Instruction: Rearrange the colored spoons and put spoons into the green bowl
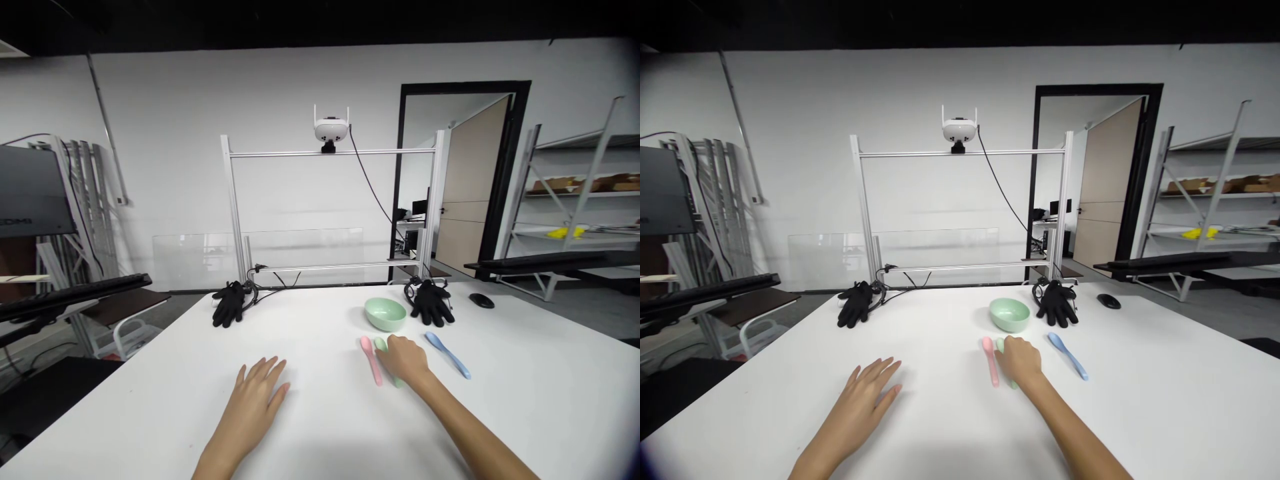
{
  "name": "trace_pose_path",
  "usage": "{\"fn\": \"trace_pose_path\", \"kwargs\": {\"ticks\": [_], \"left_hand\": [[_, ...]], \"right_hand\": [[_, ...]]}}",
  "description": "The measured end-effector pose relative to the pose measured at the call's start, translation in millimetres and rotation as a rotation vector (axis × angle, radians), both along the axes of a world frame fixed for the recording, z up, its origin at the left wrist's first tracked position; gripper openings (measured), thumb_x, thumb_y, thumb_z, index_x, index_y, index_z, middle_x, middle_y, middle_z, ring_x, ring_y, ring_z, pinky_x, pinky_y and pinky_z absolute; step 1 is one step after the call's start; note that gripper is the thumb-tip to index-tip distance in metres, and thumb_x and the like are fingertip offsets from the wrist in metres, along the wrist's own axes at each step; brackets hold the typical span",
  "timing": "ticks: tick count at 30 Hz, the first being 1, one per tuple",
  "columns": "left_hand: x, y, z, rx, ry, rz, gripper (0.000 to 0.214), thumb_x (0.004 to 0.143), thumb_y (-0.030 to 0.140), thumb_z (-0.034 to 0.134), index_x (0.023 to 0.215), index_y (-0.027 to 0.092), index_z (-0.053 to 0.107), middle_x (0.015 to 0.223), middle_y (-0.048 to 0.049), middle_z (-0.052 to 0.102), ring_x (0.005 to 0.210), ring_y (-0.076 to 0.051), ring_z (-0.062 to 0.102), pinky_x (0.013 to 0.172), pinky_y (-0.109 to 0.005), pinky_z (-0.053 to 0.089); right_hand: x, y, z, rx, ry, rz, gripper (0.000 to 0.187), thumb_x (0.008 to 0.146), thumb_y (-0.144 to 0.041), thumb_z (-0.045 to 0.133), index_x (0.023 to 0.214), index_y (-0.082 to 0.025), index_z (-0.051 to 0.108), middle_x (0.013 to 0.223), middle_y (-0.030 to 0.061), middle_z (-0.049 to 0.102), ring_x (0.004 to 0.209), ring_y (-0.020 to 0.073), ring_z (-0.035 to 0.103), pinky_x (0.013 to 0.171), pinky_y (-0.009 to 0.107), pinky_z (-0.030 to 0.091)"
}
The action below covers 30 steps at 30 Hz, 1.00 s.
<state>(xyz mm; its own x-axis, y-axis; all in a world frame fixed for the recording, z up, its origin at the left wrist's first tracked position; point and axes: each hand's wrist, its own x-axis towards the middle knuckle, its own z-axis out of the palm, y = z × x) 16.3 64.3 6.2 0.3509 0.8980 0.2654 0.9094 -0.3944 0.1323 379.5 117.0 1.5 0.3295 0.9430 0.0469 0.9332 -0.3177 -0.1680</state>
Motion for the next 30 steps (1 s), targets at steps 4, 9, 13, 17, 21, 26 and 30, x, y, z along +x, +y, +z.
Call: {"fn": "trace_pose_path", "kwargs": {"ticks": [4,9,13,17,21,26,30], "left_hand": [[-0.7,1.3,-2.2,0.004,0.006,-0.002,0.053,0.105,0.052,0.037,0.149,0.028,0.054,0.155,-0.0078,0.054,0.147,-0.033,0.043,0.12,-0.062,0.03],[-0.7,1.8,-4.0,0.013,0.0,-0.005,0.052,0.105,0.051,0.037,0.149,0.03,0.054,0.155,-0.0067,0.055,0.147,-0.033,0.044,0.12,-0.061,0.03],[0.1,1.1,-3.7,0.004,0.0,-0.001,0.052,0.104,0.051,0.037,0.149,0.029,0.054,0.155,-0.0071,0.054,0.147,-0.033,0.043,0.12,-0.062,0.03],[1.3,0.4,-2.6,-0.006,0.003,0.004,0.053,0.104,0.051,0.037,0.15,0.028,0.053,0.156,-0.0073,0.054,0.148,-0.033,0.043,0.121,-0.061,0.03],[0.8,0.6,-3.4,-0.001,-0.002,0.003,0.053,0.104,0.051,0.038,0.149,0.028,0.054,0.155,-0.0073,0.054,0.147,-0.033,0.044,0.12,-0.061,0.03],[0.1,1.1,-4.1,0.005,0.001,0.0,0.053,0.104,0.051,0.037,0.149,0.029,0.054,0.155,-0.0074,0.054,0.147,-0.033,0.044,0.12,-0.061,0.03],[1.2,0.5,-2.2,-0.011,0.006,0.007,0.053,0.104,0.052,0.037,0.149,0.028,0.054,0.156,-0.0069,0.054,0.147,-0.033,0.043,0.121,-0.061,0.03]], "right_hand": [[4.3,3.4,-9.4,-0.02,-0.002,0.028,0.032,0.09,-0.035,0.054,0.105,-0.013,0.072,0.111,0.0194,0.073,0.102,0.0322,0.07,0.078,0.036,0.047],[8.0,5.8,-14.9,-0.036,0.018,0.016,0.028,0.085,-0.022,0.056,0.107,-0.013,0.071,0.11,0.0197,0.072,0.103,0.0297,0.071,0.079,0.034,0.047],[10.5,7.2,-16.8,-0.036,0.021,0.014,0.03,0.084,-0.019,0.055,0.108,-0.012,0.07,0.112,0.0201,0.072,0.103,0.029,0.07,0.08,0.034,0.047],[12.1,7.4,-18.5,-0.049,0.022,0.023,0.03,0.086,-0.02,0.051,0.108,-0.012,0.069,0.112,0.0193,0.072,0.103,0.0297,0.07,0.078,0.034,0.047],[14.3,6.9,-18.9,-0.046,0.031,0.022,0.029,0.087,-0.021,0.051,0.108,-0.012,0.069,0.112,0.0189,0.072,0.102,0.0295,0.071,0.076,0.034,0.047],[20.7,5.7,-17.1,-0.037,0.015,0.017,0.03,0.089,-0.023,0.05,0.109,-0.012,0.069,0.114,0.0203,0.071,0.105,0.0301,0.069,0.079,0.036,0.047],[29.0,3.4,-14.8,-0.038,0.012,0.004,0.027,0.089,-0.024,0.054,0.108,-0.012,0.069,0.114,0.02,0.071,0.105,0.029,0.069,0.08,0.034,0.047]]}}
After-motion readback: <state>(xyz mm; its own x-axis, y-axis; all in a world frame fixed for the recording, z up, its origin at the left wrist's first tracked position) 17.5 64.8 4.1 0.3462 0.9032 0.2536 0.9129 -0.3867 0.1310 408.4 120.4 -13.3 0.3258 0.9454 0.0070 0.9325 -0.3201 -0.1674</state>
